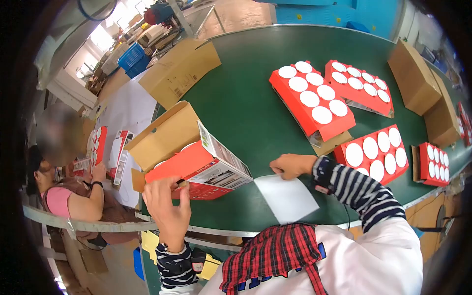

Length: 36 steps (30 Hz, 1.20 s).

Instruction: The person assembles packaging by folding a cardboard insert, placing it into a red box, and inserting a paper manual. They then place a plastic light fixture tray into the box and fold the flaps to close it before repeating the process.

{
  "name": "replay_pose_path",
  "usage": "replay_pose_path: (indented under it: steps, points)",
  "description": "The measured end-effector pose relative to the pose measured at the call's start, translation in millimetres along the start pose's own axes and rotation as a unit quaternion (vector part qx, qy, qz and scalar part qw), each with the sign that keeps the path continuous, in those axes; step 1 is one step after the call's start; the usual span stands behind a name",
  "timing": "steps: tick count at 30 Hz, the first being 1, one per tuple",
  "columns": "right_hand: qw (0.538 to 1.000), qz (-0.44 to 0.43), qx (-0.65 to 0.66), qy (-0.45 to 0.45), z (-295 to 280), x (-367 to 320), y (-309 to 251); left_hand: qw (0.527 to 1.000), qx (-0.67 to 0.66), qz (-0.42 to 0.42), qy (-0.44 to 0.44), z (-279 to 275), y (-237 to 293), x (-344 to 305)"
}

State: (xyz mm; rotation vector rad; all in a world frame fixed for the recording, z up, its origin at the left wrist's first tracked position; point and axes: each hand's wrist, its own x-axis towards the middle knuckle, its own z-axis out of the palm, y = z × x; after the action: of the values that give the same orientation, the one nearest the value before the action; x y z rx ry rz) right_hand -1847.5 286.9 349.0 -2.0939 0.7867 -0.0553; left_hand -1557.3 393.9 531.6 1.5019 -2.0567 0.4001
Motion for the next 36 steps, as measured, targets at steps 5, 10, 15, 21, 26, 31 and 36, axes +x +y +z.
replay_pose_path:
  steps: [5,10,15,21,26,31,36]
  points:
    - [0.977,-0.11,0.056,0.175,-84,-93,-83,0.997,-0.055,-0.036,-0.034,3,8,0]
    - [0.707,-0.221,0.36,0.567,-131,-114,-134,0.994,-0.09,-0.057,0.018,15,7,-6]
    - [0.681,-0.292,0.38,0.554,-114,-48,-183,0.991,-0.098,-0.058,0.075,24,5,-13]
    - [0.778,-0.285,0.295,0.476,-112,-11,-170,0.989,-0.094,-0.043,0.103,26,0,-15]
    - [0.748,-0.32,0.334,0.476,-128,-12,-169,0.987,-0.105,-0.033,0.12,28,-3,-15]
    - [0.729,-0.318,0.355,0.491,-123,-10,-182,0.986,-0.102,-0.029,0.129,30,-7,-11]
    - [0.79,-0.283,0.271,0.471,-121,-13,-179,0.984,-0.112,-0.042,0.13,27,-9,-12]
